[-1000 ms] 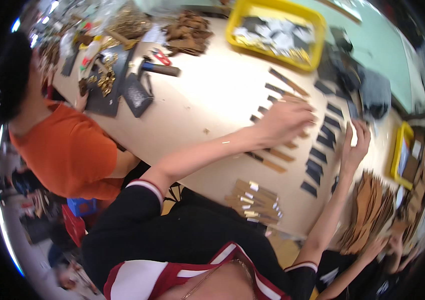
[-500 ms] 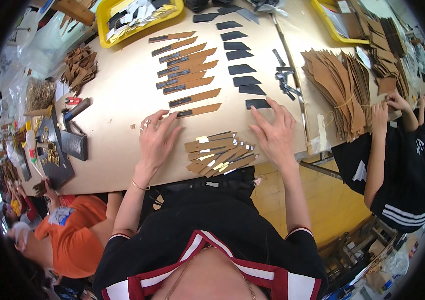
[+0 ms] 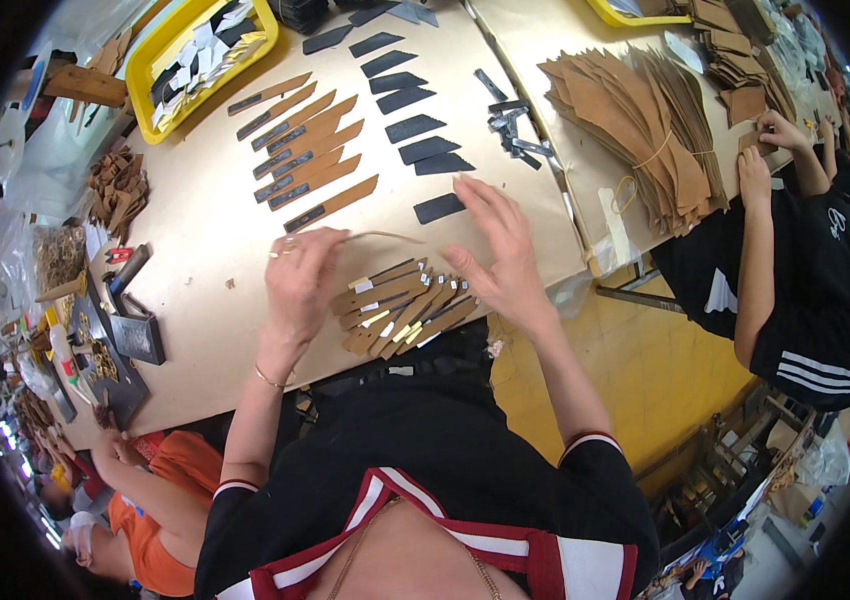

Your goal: The person repeatedly picks small leather strips and inserts a small white tab into a slot on each strip, then places the assembled unit into a yellow tray. The person works at a table with many similar leather pieces and tools nearby.

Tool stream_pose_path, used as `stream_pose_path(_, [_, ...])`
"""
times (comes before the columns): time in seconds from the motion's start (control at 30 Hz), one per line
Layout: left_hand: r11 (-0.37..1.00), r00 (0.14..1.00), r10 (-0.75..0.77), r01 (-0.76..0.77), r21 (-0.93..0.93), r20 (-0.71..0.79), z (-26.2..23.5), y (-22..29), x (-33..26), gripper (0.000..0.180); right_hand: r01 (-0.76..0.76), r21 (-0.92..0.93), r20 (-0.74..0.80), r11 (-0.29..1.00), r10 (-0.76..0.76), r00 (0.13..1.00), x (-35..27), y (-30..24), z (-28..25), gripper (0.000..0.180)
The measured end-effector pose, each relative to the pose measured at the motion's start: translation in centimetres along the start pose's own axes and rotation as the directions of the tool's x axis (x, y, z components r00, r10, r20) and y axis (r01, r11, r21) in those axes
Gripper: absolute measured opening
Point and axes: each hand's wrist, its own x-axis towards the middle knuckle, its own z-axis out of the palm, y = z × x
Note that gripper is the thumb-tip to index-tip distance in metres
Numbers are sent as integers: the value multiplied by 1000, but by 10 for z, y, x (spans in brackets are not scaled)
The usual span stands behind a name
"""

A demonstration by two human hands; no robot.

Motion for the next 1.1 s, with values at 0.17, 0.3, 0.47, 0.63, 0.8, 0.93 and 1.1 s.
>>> stream_pose_path(0.17, [889, 945, -98, 224, -399, 313, 13, 40, 24, 14, -321, 508, 248, 799, 221, 943, 6, -11, -11, 53])
stream_pose_path(0.3, [553, 769, -313, 625, -550, 558, 24, 32, 34, 16, -414, 466, 186, 782, 371, 910, 21, -2, -10, 35])
stream_pose_path(0.47, [353, 632, -478, 774, -525, 610, 35, 22, 36, 19, -395, 314, 37, 863, 405, 914, 29, 4, 2, 24])
stream_pose_path(0.63, [459, 685, -519, 728, -509, 512, 37, 25, 38, 16, -374, 207, -67, 904, 395, 916, 30, 6, 16, 20])
stream_pose_path(0.8, [493, 671, -546, 741, -455, 502, 38, 26, 39, 12, -375, 127, -74, 918, 386, 920, 31, 5, 17, 18])
stream_pose_path(0.93, [501, 686, -540, 728, -468, 488, 36, 22, 38, 12, -428, 94, -25, 899, 432, 902, 34, 1, 16, 18])
stream_pose_path(1.1, [507, 689, -543, 725, -467, 480, 38, 21, 40, 12, -456, 121, -13, 882, 461, 887, 37, 0, 16, 17])
